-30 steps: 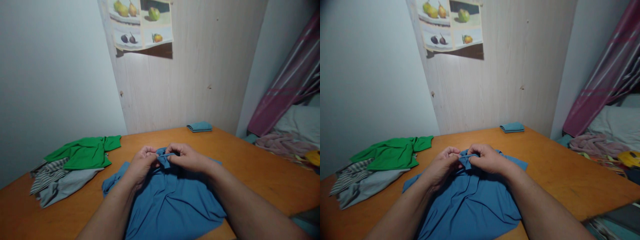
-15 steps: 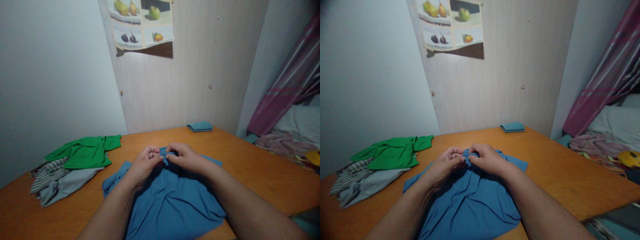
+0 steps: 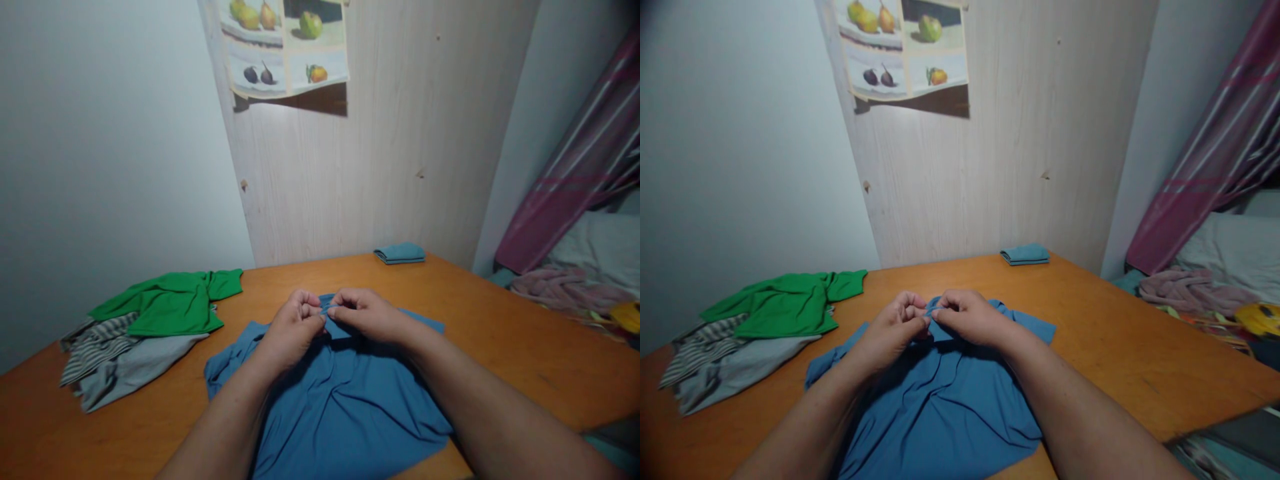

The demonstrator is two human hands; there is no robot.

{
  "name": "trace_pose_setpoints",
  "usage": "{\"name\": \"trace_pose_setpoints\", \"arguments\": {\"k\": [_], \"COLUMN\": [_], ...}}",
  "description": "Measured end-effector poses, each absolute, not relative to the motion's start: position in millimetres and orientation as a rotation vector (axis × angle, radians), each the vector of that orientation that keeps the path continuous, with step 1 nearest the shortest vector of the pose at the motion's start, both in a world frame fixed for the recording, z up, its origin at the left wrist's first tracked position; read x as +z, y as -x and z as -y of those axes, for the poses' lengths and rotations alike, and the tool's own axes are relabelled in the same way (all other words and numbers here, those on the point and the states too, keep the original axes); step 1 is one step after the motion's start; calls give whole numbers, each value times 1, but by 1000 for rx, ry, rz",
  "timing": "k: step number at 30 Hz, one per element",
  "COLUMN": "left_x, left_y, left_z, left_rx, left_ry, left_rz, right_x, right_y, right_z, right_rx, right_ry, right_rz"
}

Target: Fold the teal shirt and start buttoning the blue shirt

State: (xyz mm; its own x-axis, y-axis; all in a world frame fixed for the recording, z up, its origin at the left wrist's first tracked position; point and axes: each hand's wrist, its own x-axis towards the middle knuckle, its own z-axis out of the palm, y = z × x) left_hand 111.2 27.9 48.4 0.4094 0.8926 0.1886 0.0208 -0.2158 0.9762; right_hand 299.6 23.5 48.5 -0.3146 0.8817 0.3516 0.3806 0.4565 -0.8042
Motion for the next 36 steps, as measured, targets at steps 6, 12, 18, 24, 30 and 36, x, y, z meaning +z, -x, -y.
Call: {"name": "trace_pose_setpoints", "arguments": {"k": [6,12,18,24,30,36], "left_x": [49,46,46,54,57,55], "left_y": [-115,-111,-110,-108,-104,-102], "left_z": [-26,-29,-28,-23,-23,-23], "left_rx": [1076,1074,1071,1122,1064,1056], "left_ry": [-1635,-1760,-1876,-2123,-2325,-2355], "left_rz": [-836,-912,-875,-847,-868,-862], "right_x": [45,47,49,42,35,29], "right_y": [-301,-299,-302,-306,-308,-308], "right_z": [-27,-26,-25,-27,-31,-32], "right_rx": [998,1151,1419,1570,1658,1720], "right_ry": [1070,1040,917,883,821,789], "right_rz": [1739,1635,1484,1354,1345,1347]}}
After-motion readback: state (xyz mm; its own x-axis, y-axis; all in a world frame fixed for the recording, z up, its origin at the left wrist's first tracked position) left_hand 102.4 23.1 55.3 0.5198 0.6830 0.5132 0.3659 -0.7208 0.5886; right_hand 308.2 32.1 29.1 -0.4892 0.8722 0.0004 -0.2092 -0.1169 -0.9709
